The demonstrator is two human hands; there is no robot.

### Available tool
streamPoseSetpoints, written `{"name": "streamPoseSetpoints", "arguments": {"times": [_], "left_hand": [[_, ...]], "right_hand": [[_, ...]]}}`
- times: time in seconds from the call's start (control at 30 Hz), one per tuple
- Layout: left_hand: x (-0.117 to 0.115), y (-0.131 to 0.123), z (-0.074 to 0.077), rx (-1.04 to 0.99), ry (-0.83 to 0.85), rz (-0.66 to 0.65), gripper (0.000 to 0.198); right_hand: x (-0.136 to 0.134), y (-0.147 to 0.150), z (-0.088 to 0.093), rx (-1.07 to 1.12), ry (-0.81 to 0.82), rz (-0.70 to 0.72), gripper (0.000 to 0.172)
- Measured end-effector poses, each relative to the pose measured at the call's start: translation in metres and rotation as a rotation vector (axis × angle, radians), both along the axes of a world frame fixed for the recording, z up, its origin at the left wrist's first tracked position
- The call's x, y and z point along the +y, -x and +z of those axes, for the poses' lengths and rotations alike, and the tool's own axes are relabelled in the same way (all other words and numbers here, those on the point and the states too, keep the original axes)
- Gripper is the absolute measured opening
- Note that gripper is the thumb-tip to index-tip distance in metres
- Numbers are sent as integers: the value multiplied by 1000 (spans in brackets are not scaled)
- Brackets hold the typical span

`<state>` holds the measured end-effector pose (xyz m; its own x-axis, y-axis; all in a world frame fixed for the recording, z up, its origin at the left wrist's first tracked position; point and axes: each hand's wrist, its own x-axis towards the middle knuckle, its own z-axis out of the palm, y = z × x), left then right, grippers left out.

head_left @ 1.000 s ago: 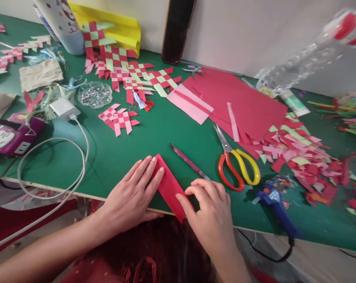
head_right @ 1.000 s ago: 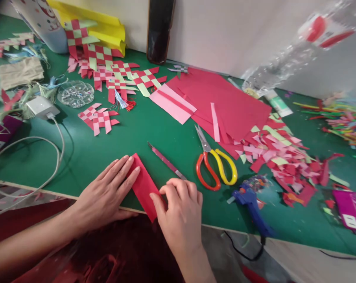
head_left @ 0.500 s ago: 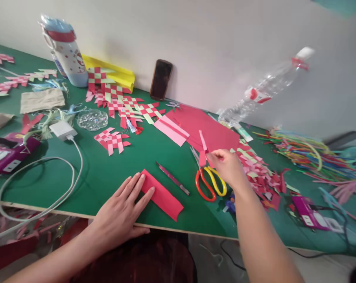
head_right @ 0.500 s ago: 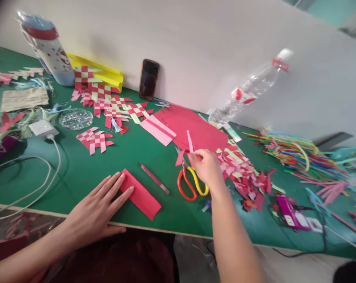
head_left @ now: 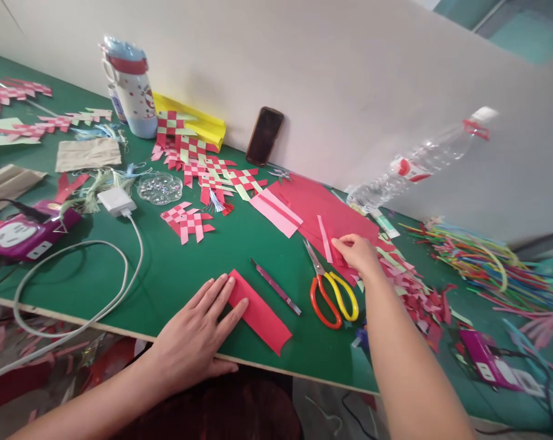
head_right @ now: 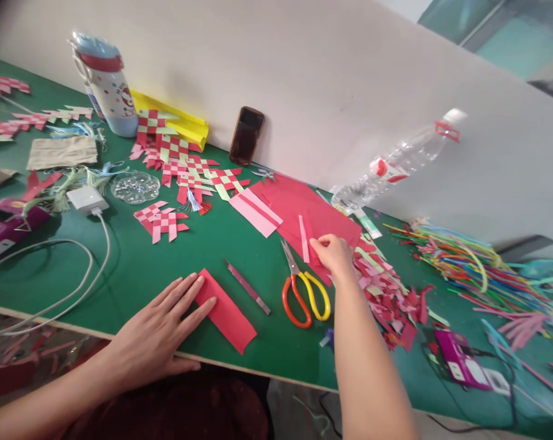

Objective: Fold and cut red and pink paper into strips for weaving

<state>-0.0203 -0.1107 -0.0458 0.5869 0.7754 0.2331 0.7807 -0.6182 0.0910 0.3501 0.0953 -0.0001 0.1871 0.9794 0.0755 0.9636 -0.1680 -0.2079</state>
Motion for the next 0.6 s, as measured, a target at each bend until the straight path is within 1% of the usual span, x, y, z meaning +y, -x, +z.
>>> {"name": "streamPoseSetpoints", "arguments": {"times": [0.07,0.13,0.2,0.27,0.3,0.37,0.4,0.43,0.5,0.6], "left_hand": [[0,0,0,3,0,-2,100],[1,0,2,4,13,-6,99],[1,0,3,8,36,-4,99],[1,-1,5,15,62,4,100],[1,-1,5,19,76,8,100],[1,-3,6,25,97,11,101],[1,-3,6,27,102,9,101],[0,-3,6,28,103,5,101],[0,-3,9,29,93,-8,103],[3,-3,17,13,79,-34,102]], "right_hand": [[-7,3,7,23,-92,23,26],[-24,10,16,54,-177,57,28],[-54,25,24,96,-229,106,31],[-94,48,27,153,-240,161,34],[-116,61,25,209,-221,214,34],[-157,88,16,294,-172,329,32],[-173,99,10,296,-180,399,32],[-185,109,3,278,-154,443,32],[-200,123,-12,238,-190,480,33],[-202,129,-27,191,-248,502,26]]}}
